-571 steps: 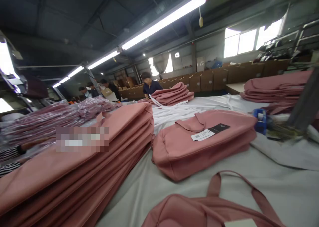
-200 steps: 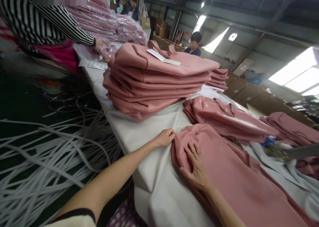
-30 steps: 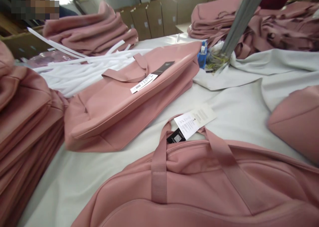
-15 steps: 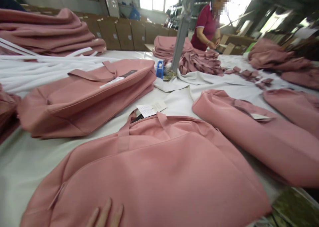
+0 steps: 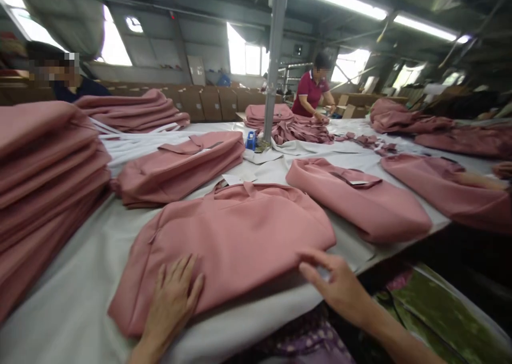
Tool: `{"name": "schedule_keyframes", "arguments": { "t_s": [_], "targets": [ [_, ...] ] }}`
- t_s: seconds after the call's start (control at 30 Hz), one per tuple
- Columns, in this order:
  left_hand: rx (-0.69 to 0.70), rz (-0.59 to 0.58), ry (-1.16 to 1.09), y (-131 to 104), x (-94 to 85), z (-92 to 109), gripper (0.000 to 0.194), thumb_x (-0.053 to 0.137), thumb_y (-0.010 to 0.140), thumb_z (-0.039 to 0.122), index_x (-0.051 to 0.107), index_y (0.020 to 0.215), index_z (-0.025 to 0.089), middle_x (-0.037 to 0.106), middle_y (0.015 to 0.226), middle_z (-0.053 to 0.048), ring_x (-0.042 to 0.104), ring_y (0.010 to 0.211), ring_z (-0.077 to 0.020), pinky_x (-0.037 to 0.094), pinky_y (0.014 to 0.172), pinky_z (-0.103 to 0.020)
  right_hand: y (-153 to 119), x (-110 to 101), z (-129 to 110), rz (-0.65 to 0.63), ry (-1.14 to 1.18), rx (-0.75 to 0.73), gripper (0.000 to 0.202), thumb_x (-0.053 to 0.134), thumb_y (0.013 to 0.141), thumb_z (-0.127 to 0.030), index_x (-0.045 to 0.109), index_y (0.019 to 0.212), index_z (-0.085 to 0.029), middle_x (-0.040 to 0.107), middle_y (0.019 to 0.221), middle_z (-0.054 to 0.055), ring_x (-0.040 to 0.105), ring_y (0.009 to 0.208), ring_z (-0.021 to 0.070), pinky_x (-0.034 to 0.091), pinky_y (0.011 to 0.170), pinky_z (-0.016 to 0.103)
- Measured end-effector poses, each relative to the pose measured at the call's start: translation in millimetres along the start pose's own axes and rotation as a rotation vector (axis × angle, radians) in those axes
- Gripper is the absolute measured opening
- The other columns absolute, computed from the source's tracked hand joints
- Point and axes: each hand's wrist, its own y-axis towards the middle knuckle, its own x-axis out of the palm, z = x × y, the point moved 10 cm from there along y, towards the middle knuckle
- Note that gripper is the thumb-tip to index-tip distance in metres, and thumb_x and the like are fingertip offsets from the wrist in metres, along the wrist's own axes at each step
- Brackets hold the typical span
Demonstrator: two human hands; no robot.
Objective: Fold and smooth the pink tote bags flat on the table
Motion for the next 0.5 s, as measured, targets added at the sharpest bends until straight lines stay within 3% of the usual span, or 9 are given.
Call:
{"name": "schedule_keyframes", "arguments": {
  "t_s": [0.07,0.1,0.17,0.27,0.4,0.5],
  "targets": [
    [-0.106,-0.022,0.013,2.6,-13.1,-4.0,0.05,0.039,0.091,0.036,0.048,0.133,0.01,0.054,0.132,-0.017,0.045,0.125,-0.0313,0.027,0.11,-0.053,24.6,-48.0,0.7,0.34,-0.21,-0.124,0.05,0.045,0.089,-0.049,0.056,0.126,-0.018,0.059,0.125,0.011,0.053,0.114,0.0276,0.042,0.1,0.041],
    [-0.16,-0.041,0.035,3.8,-21.1,-7.3,0.051,0.041,0.091,0.036,0.045,0.136,0.012,0.05,0.136,-0.018,0.042,0.128,-0.0319,0.027,0.11,-0.051,37.9,-57.1,7.1,0.425,-0.31,-0.161,0.057,0.044,0.088,-0.051,0.05,0.132,-0.015,0.053,0.133,0.014,0.046,0.123,0.0299,0.035,0.106,0.046],
    [-0.287,-0.052,0.096,4.0,-40.4,-20.7,0.056,0.046,0.091,0.037,0.038,0.142,0.017,0.036,0.147,-0.018,0.033,0.133,-0.0362,0.027,0.109,-0.053,67.6,-57.4,43.4,0.47,-0.442,-0.067,0.074,0.041,0.085,-0.054,0.036,0.14,-0.005,0.041,0.142,0.02,0.036,0.131,0.0351,0.028,0.11,0.052],
    [-0.552,-0.045,0.083,-9.4,-59.8,-60.8,0.074,0.055,0.087,0.049,0.022,0.149,0.024,0.017,0.155,-0.018,0.029,0.134,-0.0436,0.028,0.105,-0.059,92.5,-46.1,125.0,0.415,-0.431,0.259,0.095,0.04,0.08,-0.064,0.016,0.147,-0.001,0.029,0.148,0.025,0.031,0.134,0.0422,0.028,0.108,0.058],
    [-0.918,-0.157,-0.294,-47.4,-29.9,-120.2,0.101,0.058,0.081,0.06,0.001,0.149,0.012,0.03,0.147,-0.027,0.042,0.128,-0.0399,0.04,0.098,-0.05,88.7,-44.2,196.4,0.374,-0.2,0.482,0.112,0.049,0.07,-0.075,0.014,0.147,-0.003,0.035,0.144,0.029,0.041,0.128,0.0425,0.038,0.103,0.052],
    [-0.969,-0.203,-0.383,-54.5,-11.3,-139.3,0.11,0.062,0.077,0.062,0.0,0.148,0.006,0.04,0.14,-0.028,0.047,0.125,-0.0378,0.043,0.095,-0.045,87.1,-49.7,214.7,0.363,-0.136,0.535,0.113,0.053,0.066,-0.078,0.024,0.144,-0.001,0.043,0.137,0.03,0.048,0.121,0.043,0.043,0.098,0.052]
  ]
}}
